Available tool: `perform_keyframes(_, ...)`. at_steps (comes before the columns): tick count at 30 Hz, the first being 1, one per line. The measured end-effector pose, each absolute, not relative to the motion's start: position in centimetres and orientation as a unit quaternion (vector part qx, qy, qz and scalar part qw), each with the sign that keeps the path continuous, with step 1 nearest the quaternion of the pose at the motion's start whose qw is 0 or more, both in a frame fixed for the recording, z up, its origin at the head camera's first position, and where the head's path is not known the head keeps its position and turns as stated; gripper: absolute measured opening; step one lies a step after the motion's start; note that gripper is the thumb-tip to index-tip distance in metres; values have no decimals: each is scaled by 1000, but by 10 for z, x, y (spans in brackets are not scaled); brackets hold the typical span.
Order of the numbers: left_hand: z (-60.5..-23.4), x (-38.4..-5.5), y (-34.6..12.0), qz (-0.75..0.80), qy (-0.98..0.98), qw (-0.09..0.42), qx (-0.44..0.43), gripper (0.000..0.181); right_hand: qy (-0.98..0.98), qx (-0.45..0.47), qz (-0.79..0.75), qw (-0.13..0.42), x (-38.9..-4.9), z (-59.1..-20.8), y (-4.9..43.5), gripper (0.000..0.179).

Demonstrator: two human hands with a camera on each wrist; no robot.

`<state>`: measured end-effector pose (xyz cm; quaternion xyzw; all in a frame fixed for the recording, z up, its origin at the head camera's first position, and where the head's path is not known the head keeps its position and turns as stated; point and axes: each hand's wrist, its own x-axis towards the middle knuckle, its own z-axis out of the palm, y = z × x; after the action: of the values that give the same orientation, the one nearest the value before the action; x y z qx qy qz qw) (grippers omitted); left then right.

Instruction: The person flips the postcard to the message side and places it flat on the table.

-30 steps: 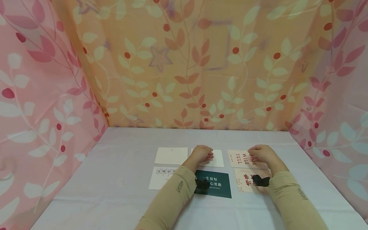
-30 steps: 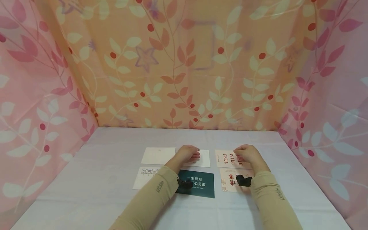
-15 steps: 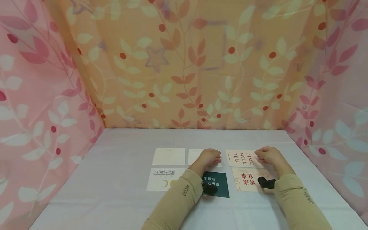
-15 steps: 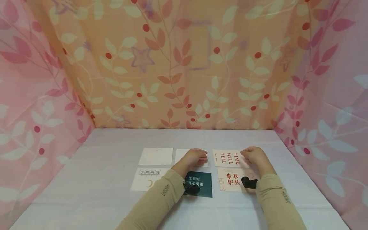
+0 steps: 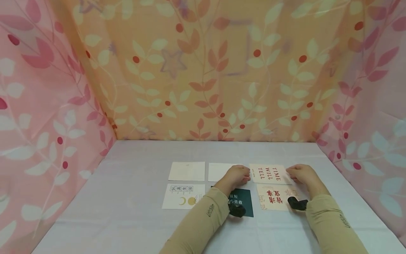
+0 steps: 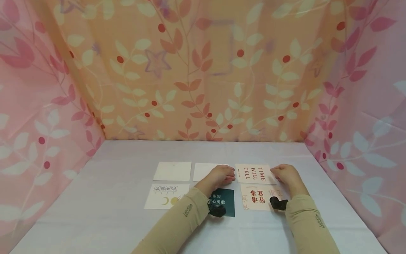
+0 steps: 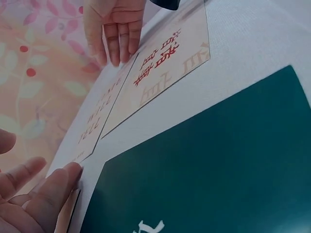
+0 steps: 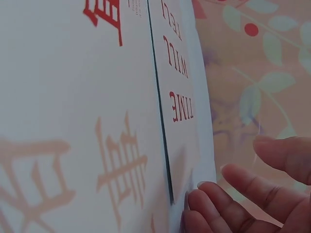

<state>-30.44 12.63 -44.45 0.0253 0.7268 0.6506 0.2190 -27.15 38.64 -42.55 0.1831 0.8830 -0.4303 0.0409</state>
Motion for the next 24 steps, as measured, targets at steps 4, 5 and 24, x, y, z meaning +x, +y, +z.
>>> perform_keyframes(4, -446, -305, 128, 649, 730, 212, 23, 24, 874, 197, -442, 36, -273, -427, 386, 42)
perform_keyframes(5, -446, -305, 128, 650, 730, 211, 23, 23, 873, 198, -444, 36, -273, -428, 386, 43)
perform_keyframes(24, -446, -302, 131, 669, 712, 215, 3, 24, 851, 192, -485, 50, -274, -431, 385, 42)
